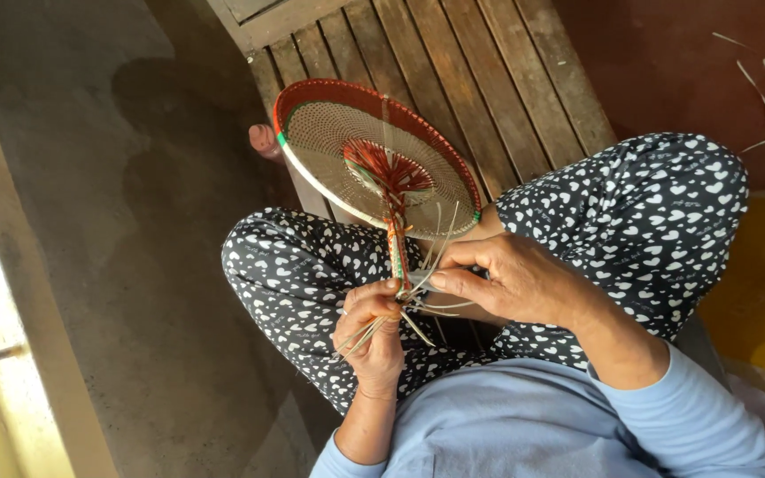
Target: Weaving a decorative fan using thin fibers and a small hand tool
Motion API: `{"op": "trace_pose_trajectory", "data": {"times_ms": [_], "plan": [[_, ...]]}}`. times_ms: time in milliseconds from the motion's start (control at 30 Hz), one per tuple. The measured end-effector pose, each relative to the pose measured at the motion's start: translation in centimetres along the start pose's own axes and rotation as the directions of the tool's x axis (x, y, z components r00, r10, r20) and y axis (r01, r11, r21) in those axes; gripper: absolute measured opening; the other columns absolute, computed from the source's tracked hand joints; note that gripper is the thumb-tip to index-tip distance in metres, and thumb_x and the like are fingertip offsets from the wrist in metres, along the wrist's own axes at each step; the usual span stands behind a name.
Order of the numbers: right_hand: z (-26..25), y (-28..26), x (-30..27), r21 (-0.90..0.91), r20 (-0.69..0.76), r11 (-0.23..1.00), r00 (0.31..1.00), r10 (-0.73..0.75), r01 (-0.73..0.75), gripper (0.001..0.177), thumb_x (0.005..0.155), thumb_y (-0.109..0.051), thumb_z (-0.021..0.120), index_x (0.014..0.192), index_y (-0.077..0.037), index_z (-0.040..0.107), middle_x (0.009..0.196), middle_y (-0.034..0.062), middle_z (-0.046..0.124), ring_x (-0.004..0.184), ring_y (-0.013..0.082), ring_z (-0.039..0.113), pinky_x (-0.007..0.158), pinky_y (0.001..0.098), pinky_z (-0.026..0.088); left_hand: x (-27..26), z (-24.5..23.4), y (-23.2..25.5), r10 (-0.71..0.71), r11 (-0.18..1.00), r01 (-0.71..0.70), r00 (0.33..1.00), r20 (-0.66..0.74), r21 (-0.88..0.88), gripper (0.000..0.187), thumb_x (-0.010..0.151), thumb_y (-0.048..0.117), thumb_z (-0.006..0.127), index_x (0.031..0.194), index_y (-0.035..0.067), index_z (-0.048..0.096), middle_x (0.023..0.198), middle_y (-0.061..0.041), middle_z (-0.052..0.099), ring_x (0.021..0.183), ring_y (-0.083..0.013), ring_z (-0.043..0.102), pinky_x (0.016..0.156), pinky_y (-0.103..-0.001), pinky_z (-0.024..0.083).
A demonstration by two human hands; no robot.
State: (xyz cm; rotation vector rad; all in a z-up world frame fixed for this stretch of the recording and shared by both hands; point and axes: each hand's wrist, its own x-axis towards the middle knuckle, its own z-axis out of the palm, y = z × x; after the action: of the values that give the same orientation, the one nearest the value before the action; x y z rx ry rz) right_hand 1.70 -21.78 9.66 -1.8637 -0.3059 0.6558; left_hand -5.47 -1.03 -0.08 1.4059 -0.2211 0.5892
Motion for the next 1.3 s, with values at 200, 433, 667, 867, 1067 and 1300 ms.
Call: {"op": "trace_pose_trajectory", "data": {"times_ms": [200,433,667,867,1067,1300], "plan": [[-0.2,0.4,0.8,-0.064,0.09,0.998,0.996,-0.022,0.028,0.026,0.098,-0.036,0.066,0.09,-0.014,0.078,0.072,0.0087,0.079,0.05,0.0156,0.059,0.052,0.0287,0.054,0.2,0.1,0.3,-0.002,1.0,0.002,1.0,0.007,0.004,0.017,0.092,0.015,0.076,0.081,0.003,0.072,0.097,-0.02,0.076,0.085,-0.0248,0.075,0.078,-0.034,0.061],[0.1,-0.9,0.9,-0.12,0.11,0.992,0.994,-0.009,0.022,0.038,0.092,-0.052,0.067,0.099,-0.016,0.079,0.084,0.0148,0.082,0.048,0.0239,0.065,0.057,0.0379,0.06,-0.2,0.0,0.0,0.015,0.999,-0.015,1.0,0.006,0.05,0.019,0.09,0.018,0.079,0.078,0.004,0.072,0.093,-0.02,0.076,0.08,-0.0246,0.074,0.076,-0.034,0.06],[0.5,-0.2,0.5,-0.157,0.057,0.987,0.997,0.045,-0.035,0.038,0.094,-0.05,0.067,0.083,-0.014,0.072,0.065,0.0098,0.069,0.059,0.024,0.063,0.061,0.0383,0.053,-0.1,0.5,0.4,0.009,0.999,-0.01,1.0,0.026,0.053,0.018,0.09,0.019,0.078,0.08,0.005,0.074,0.094,-0.018,0.077,0.081,-0.023,0.074,0.075,-0.032,0.059],[0.4,-0.6,0.0,-0.199,0.042,0.979,0.998,0.042,-0.033,0.042,0.094,-0.053,0.067,0.08,-0.014,0.068,0.063,0.0094,0.066,0.059,0.0257,0.064,0.062,0.0393,0.054,-0.1,0.8,0.5,0.008,0.998,-0.01,0.999,0.039,0.066,0.016,0.09,0.018,0.079,0.081,0.005,0.075,0.094,-0.018,0.077,0.081,-0.0215,0.073,0.074,-0.031,0.058],[0.6,0.4,-0.4,-0.113,0.024,0.994,1.0,0.015,-0.012,0.035,0.094,-0.045,0.069,0.078,-0.013,0.068,0.058,0.0091,0.06,0.058,0.0226,0.059,0.06,0.0376,0.051,-0.1,1.2,0.6,0.034,0.993,-0.041,0.997,0.066,0.112,0.018,0.09,0.019,0.079,0.08,0.005,0.075,0.092,-0.017,0.078,0.082,-0.023,0.075,0.075,-0.031,0.058],[1.1,3.8,-2.9,-0.001,-0.077,0.996,0.993,0.09,-0.091,0.032,0.092,-0.045,0.07,0.076,-0.018,0.068,0.057,0.0064,0.057,0.059,0.0168,0.056,0.059,0.035,0.051,-1.0,3.2,0.3,0.069,0.987,-0.087,0.989,0.134,0.134,0.02,0.089,0.021,0.08,0.076,0.006,0.078,0.089,-0.015,0.079,0.083,-0.0243,0.077,0.076,-0.031,0.061]]}}
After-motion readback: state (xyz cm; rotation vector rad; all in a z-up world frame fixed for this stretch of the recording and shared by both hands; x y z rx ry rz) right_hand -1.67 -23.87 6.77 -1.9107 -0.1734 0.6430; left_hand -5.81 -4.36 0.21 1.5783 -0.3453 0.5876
